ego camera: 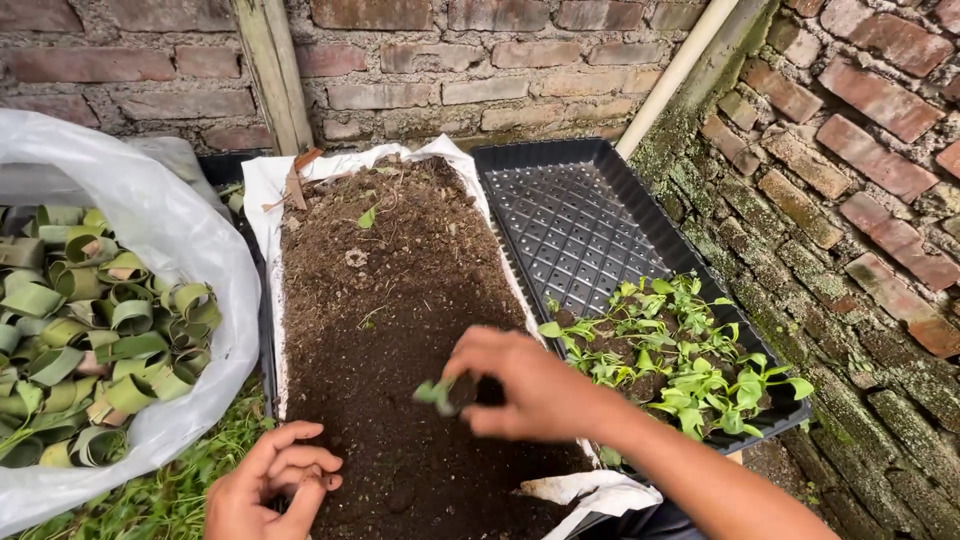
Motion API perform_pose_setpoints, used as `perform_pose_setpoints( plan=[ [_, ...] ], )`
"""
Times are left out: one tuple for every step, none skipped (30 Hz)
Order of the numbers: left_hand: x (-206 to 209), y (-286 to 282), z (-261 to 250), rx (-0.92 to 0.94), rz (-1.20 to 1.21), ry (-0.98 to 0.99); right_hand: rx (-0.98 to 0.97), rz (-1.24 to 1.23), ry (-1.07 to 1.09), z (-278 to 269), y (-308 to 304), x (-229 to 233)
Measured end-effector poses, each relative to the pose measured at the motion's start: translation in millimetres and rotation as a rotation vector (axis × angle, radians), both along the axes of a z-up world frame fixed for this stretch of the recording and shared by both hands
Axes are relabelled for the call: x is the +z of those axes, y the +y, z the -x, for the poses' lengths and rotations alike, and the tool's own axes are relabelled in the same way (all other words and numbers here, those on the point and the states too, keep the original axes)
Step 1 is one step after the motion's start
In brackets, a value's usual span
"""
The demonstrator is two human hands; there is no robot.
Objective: The person sits on the ground and plants small seedlings into a soil-filled bag. They pick up rolled leaf cups from a plastic bag, place them into the soil, and then insert seedlings into the cups, patting the soil around them.
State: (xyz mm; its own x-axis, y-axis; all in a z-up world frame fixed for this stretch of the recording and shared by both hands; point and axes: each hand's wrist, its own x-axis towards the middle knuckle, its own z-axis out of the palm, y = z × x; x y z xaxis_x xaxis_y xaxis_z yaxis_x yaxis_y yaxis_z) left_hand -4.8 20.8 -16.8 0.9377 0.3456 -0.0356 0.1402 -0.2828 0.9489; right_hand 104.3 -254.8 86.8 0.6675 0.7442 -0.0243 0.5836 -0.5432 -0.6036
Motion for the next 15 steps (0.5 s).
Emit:
perform_pose_setpoints(
  plan=[
    [-2.3,1.8,0.1,0.003,0.001,0.001,0.003,0.001,0.001,-14.4,-12.3,5.6],
    [-4.6,4.0,0.4,-0.027,-0.033,0.008,-0.146,0.063,0.035,-28.5,-24.1,11.2],
    [-7.2,5.5,-0.1,-0.055,-0.064,0.011,-0.293,0.127,0.064,-43.6,-36.0,17.6],
    [-6.3,5.9,-0.5,-0.051,-0.061,0.008,-0.29,0.13,0.061,-60.9,-55.4,7.0],
    [-5.4,5.9,-1.1,-0.056,-0.084,0.036,-0.406,0.197,0.041,-78.6,-75.3,-3.3],
    [-4.4,5.6,-1.9,-0.061,-0.106,0.064,-0.524,0.263,0.019,-96.6,-95.3,-13.2],
    [-6.5,7.2,-2.6,-0.058,-0.103,0.063,-0.52,0.265,0.016,-107.7,-110.2,-26.4],
    [-8.7,8.3,-3.4,-0.077,-0.116,0.106,-0.535,0.256,0.026,-119.2,-125.6,-39.5],
    [-10.7,9.7,-4.0,-0.101,-0.131,0.151,-0.554,0.244,0.039,-129.1,-141.7,-53.8],
    [-9.1,7.5,-4.0,-0.101,-0.13,0.152,-0.554,0.245,0.04,-127.5,-135.2,-47.0],
    [-7.2,5.8,-3.9,-0.088,-0.114,0.156,-0.569,0.376,0.078,-124.4,-129.2,-41.2],
    [-5.4,4.0,-3.7,-0.075,-0.098,0.161,-0.582,0.505,0.117,-121.3,-123.2,-35.4],
    [-4.8,3.1,-3.6,-0.076,-0.1,0.164,-0.582,0.505,0.12,-120.3,-121.8,-35.1],
    [-4.1,2.3,-3.1,-0.072,-0.103,0.144,-0.615,0.499,0.188,-119.0,-120.1,-34.7],
    [-3.2,1.7,-2.7,-0.067,-0.106,0.122,-0.645,0.493,0.254,-118.4,-117.9,-33.5]
  ],
)
